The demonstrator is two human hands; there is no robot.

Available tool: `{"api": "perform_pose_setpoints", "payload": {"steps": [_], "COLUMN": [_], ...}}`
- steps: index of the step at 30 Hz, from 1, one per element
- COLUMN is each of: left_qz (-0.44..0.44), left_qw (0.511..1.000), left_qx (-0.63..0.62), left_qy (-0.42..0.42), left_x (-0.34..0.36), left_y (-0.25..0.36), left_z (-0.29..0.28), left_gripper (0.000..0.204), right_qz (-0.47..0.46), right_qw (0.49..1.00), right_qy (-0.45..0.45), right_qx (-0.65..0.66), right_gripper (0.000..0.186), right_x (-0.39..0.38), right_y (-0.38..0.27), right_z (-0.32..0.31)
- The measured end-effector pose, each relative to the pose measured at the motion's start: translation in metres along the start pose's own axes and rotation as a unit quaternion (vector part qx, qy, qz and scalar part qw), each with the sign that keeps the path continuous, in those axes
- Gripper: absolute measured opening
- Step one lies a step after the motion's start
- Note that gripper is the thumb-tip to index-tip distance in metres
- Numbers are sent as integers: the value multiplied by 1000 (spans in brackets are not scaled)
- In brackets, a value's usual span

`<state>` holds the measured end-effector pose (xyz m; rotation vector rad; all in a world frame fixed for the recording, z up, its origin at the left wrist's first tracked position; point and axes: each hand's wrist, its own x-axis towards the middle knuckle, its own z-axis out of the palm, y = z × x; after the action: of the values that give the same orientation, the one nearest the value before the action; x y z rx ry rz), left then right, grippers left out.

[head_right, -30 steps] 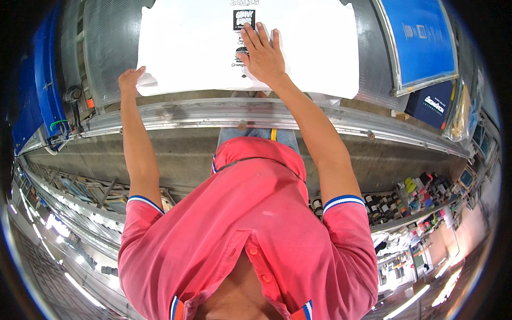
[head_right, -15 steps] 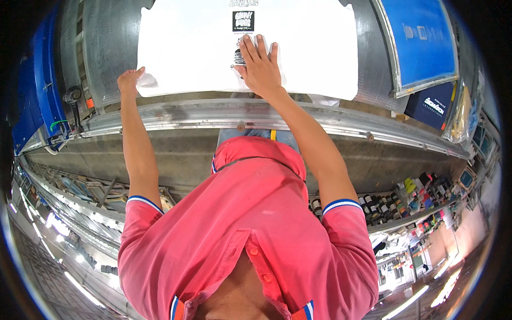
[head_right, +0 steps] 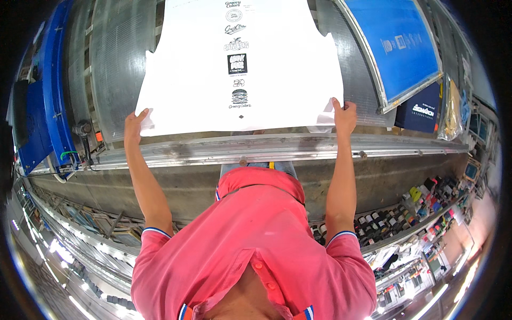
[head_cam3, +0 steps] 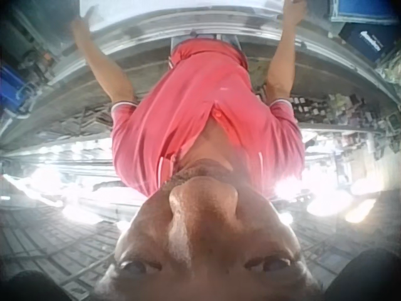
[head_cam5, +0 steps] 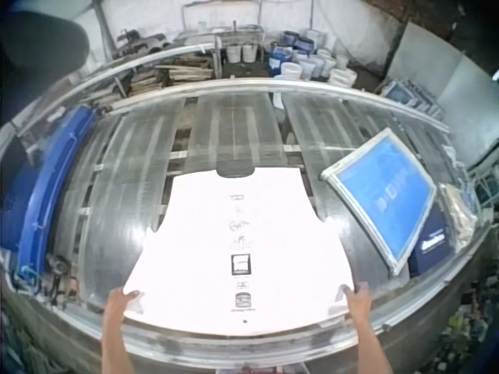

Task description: The person aligns a white t-shirt on a printing press platen and positions a blue screen frame over it. They repeatedly lift and lower the frame to check alignment and then use a screwdriver to tighten the frame's locking mechanism.

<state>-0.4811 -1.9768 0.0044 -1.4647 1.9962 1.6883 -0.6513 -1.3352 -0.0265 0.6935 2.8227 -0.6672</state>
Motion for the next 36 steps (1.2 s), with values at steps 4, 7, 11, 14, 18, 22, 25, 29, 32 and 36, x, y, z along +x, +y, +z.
{"api": "perform_pose_setpoints", "payload": {"steps": [4,7,11,14,18,22,25,29,32,36], "left_qz": [1,-10,-19,8,5,20,-22,-47,-62,86], "left_qw": [1000,999,995,993,995,998,999,999,994,967], "left_qx": [-11,-46,-94,-117,-97,-53,-8,16,80,163], "left_qy": [-13,-4,-1,-22,-20,-28,-30,0,50,173], "left_x": [-4,-2,-4,-10,-13,-7,6,18,30,7], "left_y": [23,32,55,68,75,63,42,1,-20,-11], "left_z": [-7,-18,-26,-32,-38,-35,-22,-10,-13,-9], "left_gripper": [40,41,47,48,41,35,34,40,42,32], "right_qz": [81,113,124,130,132,119,112,72,31,32], "right_qw": [951,892,881,882,889,891,902,921,941,949], "right_qy": [-154,-238,-255,-251,-236,-254,-253,-208,-160,-154], "right_qx": [256,366,378,378,369,358,331,322,297,272], "right_gripper": [45,33,29,28,31,30,28,21,22,21], "right_x": [19,28,45,47,31,31,32,22,26,27], "right_y": [12,4,-8,-33,-63,-39,1,14,21,31], "right_z": [-14,-38,-72,-94,-116,-105,-74,-33,-4,-8]}}
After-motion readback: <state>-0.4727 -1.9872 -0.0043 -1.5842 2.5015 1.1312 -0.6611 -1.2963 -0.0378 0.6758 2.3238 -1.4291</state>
